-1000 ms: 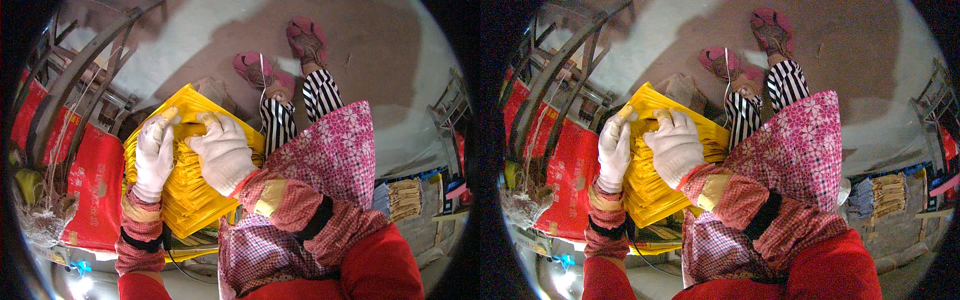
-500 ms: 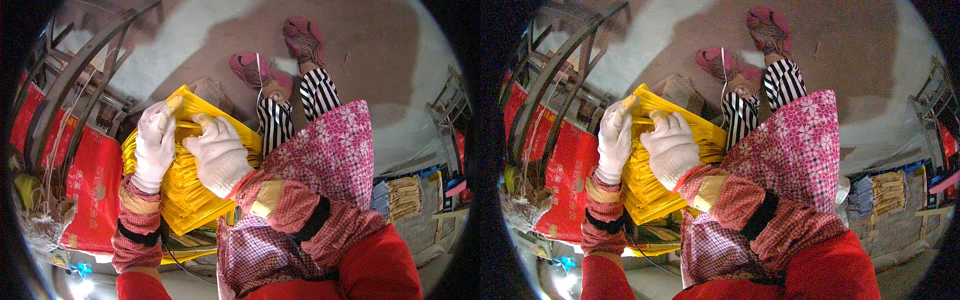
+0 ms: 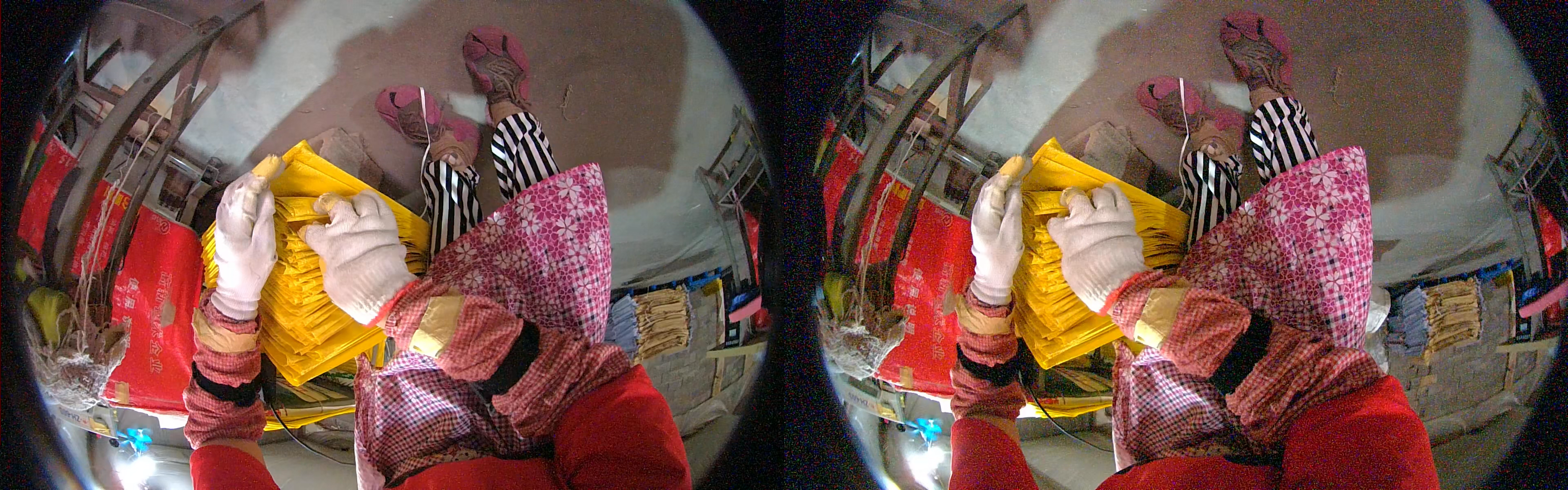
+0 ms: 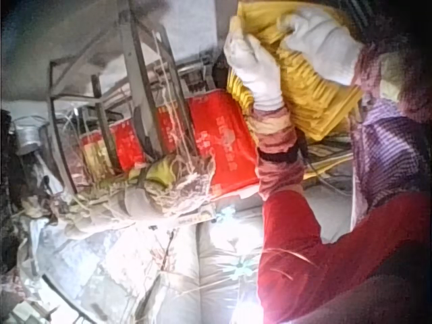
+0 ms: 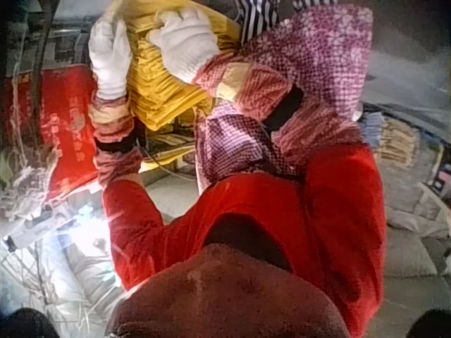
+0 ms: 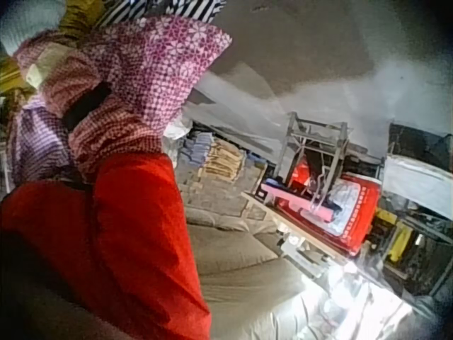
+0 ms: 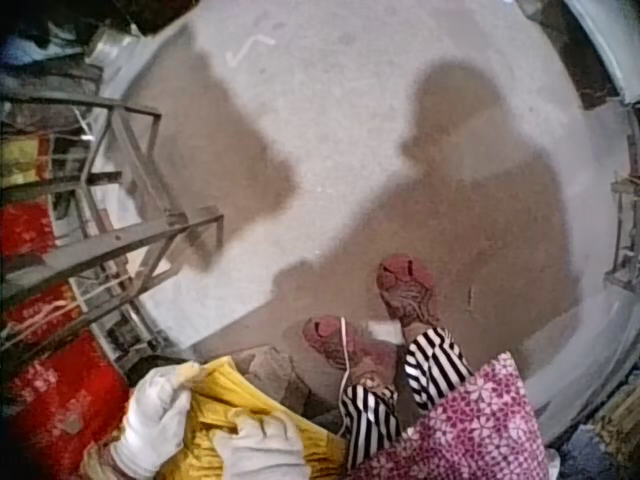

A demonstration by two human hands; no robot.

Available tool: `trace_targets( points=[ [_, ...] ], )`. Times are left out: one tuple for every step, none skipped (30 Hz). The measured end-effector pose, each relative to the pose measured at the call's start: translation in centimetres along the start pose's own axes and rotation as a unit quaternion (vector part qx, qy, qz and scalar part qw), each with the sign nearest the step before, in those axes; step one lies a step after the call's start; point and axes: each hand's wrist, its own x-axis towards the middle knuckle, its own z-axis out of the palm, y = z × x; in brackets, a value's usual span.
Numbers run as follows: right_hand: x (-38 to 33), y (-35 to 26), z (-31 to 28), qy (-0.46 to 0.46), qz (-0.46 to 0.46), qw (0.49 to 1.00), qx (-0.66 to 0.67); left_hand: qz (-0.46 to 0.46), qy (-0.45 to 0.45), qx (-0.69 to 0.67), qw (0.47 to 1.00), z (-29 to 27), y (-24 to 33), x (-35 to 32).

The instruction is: Checking and preparing large yellow industrial sacks for packaging.

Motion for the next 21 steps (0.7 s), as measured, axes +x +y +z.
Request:
trace_targets(
  points=[
    [0.1, 0.0, -0.2, 0.000, -0.008, 1.000, -0.020, 0.008, 0.005, 0.014, 1.000, 0.1, 0.4, 0.3],
    [0.1, -0.1, -0.1, 0.000, -0.008, 1.000, -0.019, 0.008, 0.005, 0.015, 1.000, 0.1, 0.3, 0.3],
    [0.2, -0.1, -0.1, -0.005, -0.001, 1.000, -0.025, -0.021, -0.015, 0.008, 1.000, 0.2, 0.1, 0.1],
    [0.2, -0.2, -0.1, -0.011, 0.005, 0.999, -0.030, -0.051, -0.036, 0.001, 0.998, 0.3, -0.1, 0.0],
    [0.3, -0.2, -0.1, -0.011, 0.006, 0.999, -0.030, -0.050, -0.036, 0.001, 0.998, 0.4, -0.4, -0.2],
    [0.3, -0.3, -0.2, -0.022, 0.009, 0.999, -0.031, -0.047, -0.023, 0.000, 0.999, 0.5, -0.5, -0.4],
    [0.4, -0.3, -0.3, -0.033, 0.013, 0.999, -0.031, -0.044, -0.010, -0.001, 0.999, 0.5, -0.6, -0.5],
    [0.4, -0.3, -0.3, -0.033, 0.013, 0.999, -0.030, -0.045, -0.011, 0.000, 0.999, 0.4, -0.5, -0.6],
    [0.3, -0.2, -0.3, -0.029, 0.008, 0.999, -0.037, -0.029, -0.015, -0.018, 0.999, 0.4, 0.0, -0.5],
    [0.3, -0.1, -0.3, -0.024, 0.003, 0.999, -0.043, -0.014, -0.018, -0.035, 0.999, 0.3, 0.4, -0.5],
    [0.4, -0.1, -0.3, -0.024, 0.002, 0.999, -0.043, -0.014, -0.018, -0.034, 0.999, 0.3, 0.6, -0.7],
    [0.3, -0.2, -0.3, -0.021, 0.011, 0.999, -0.039, -0.014, -0.012, -0.044, 0.999, 0.3, 0.7, -1.0],
    [0.4, -0.2, -0.2, -0.018, 0.019, 0.999, -0.036, -0.014, -0.006, -0.054, 0.998, 0.2, 0.8, -1.3],
    [0.4, -0.2, -0.2, -0.018, 0.019, 0.999, -0.036, -0.014, -0.006, -0.054, 0.998, 0.0, 1.0, -1.4],
    [0.4, 0.0, -0.1, -0.010, 0.012, 0.999, -0.034, -0.028, -0.025, -0.052, 0.998, -0.3, 1.3, -1.6],
    [0.4, 0.1, 0.0, -0.003, 0.006, 0.999, -0.032, -0.042, -0.044, -0.051, 0.997, -0.6, 1.5, -1.6],
    [0.3, 0.3, 0.1, -0.003, 0.006, 0.999, -0.032, -0.042, -0.044, -0.051, 0.997, -0.9, 1.6, -1.6],
    [0.2, 0.4, 0.3, 0.002, -0.012, 0.999, -0.029, -0.068, -0.085, -0.046, 0.993, -1.2, 1.7, -1.6],
    [0.1, 0.6, 0.5, 0.008, -0.029, 0.999, -0.027, -0.093, -0.126, -0.041, 0.987, -1.5, 1.6, -1.5],
    [-0.1, 0.8, 0.8, 0.009, -0.029, 0.999, -0.028, -0.092, -0.125, -0.042, 0.987, -1.3, 1.3, -1.3],
    [-0.2, 0.8, 1.1, -0.021, -0.023, 0.999, 0.008, -0.037, -0.083, -0.043, 0.995, -1.0, 0.8, -0.7]
  ],
)
